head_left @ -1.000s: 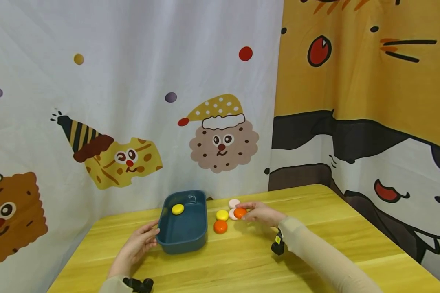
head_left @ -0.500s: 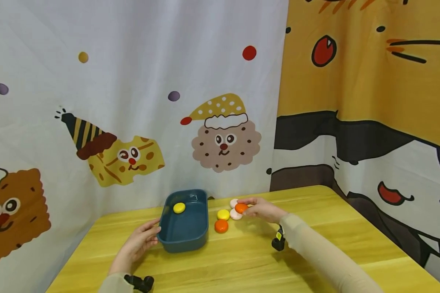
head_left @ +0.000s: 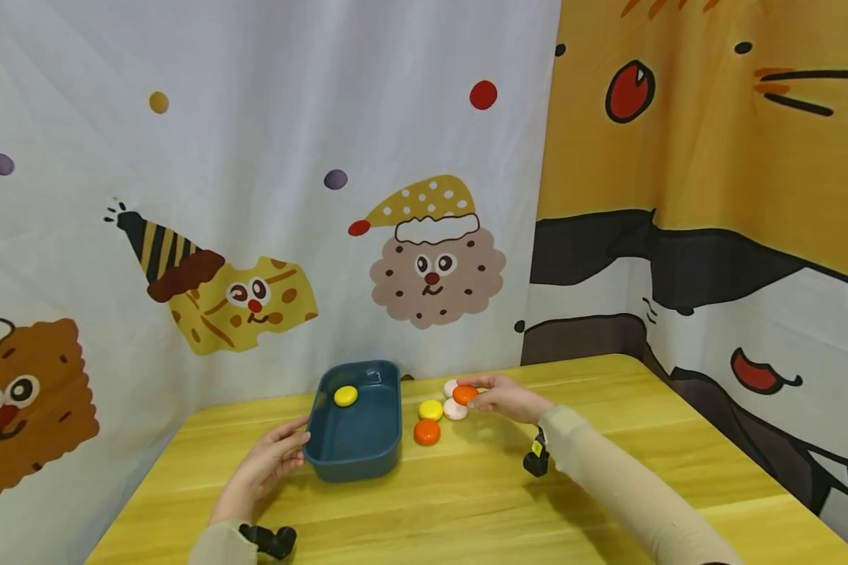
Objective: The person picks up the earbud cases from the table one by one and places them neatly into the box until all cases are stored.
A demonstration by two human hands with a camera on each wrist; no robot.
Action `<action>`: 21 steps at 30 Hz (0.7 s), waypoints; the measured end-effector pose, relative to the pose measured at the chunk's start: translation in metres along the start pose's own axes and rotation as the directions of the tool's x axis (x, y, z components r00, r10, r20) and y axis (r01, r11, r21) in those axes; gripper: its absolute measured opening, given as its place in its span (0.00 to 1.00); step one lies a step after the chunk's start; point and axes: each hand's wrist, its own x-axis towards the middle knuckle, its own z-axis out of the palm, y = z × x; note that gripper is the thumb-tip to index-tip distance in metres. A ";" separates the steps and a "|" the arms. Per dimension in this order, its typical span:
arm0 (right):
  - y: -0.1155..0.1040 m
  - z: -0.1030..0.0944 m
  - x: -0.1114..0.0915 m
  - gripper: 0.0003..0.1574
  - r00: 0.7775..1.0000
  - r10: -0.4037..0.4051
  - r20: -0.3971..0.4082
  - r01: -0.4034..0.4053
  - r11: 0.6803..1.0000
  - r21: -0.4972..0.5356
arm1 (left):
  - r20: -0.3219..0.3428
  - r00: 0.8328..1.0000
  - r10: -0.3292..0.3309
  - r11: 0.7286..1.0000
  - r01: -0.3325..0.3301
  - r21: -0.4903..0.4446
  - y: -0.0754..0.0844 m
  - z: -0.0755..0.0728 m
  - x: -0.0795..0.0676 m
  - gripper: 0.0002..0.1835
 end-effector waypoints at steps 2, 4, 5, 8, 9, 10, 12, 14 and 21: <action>-0.003 0.000 -0.001 0.36 1.000 -0.009 -0.012 0.009 1.000 -0.003 | -0.003 1.000 0.001 1.000 -0.001 0.005 0.001 0.001 0.001 0.37; -0.005 0.000 -0.002 0.37 1.000 -0.016 -0.022 0.016 1.000 -0.009 | -0.008 1.000 0.000 1.000 0.000 0.009 0.002 0.001 0.001 0.37; -0.005 -0.001 -0.002 0.37 0.999 -0.017 -0.029 0.017 1.000 -0.008 | -0.009 1.000 -0.002 1.000 0.002 0.012 0.002 0.001 0.001 0.37; -0.007 -0.002 -0.002 0.36 0.999 -0.010 -0.041 0.009 1.000 -0.007 | -0.013 1.000 -0.002 1.000 0.002 0.010 0.002 0.001 0.001 0.37; -0.008 -0.002 -0.001 0.36 0.999 -0.009 -0.043 0.008 1.000 -0.009 | -0.013 1.000 -0.002 1.000 0.002 0.008 0.002 0.000 0.001 0.37; -0.008 -0.002 -0.001 0.36 0.999 -0.005 -0.048 0.005 1.000 -0.011 | -0.011 1.000 -0.002 1.000 0.002 0.006 0.002 0.000 0.000 0.37; -0.009 -0.003 -0.001 0.35 0.999 -0.001 -0.054 0.001 1.000 -0.011 | -0.010 1.000 -0.001 1.000 0.001 0.005 0.001 0.000 0.000 0.37; -0.011 -0.004 -0.001 0.35 0.999 -0.005 -0.054 0.005 1.000 -0.011 | -0.011 1.000 0.000 1.000 0.000 0.006 0.001 0.000 0.000 0.37; -0.015 -0.004 0.003 0.35 0.999 -0.003 -0.049 0.003 1.000 0.003 | -0.031 0.999 -0.007 1.000 0.007 -0.004 0.002 0.001 0.000 0.37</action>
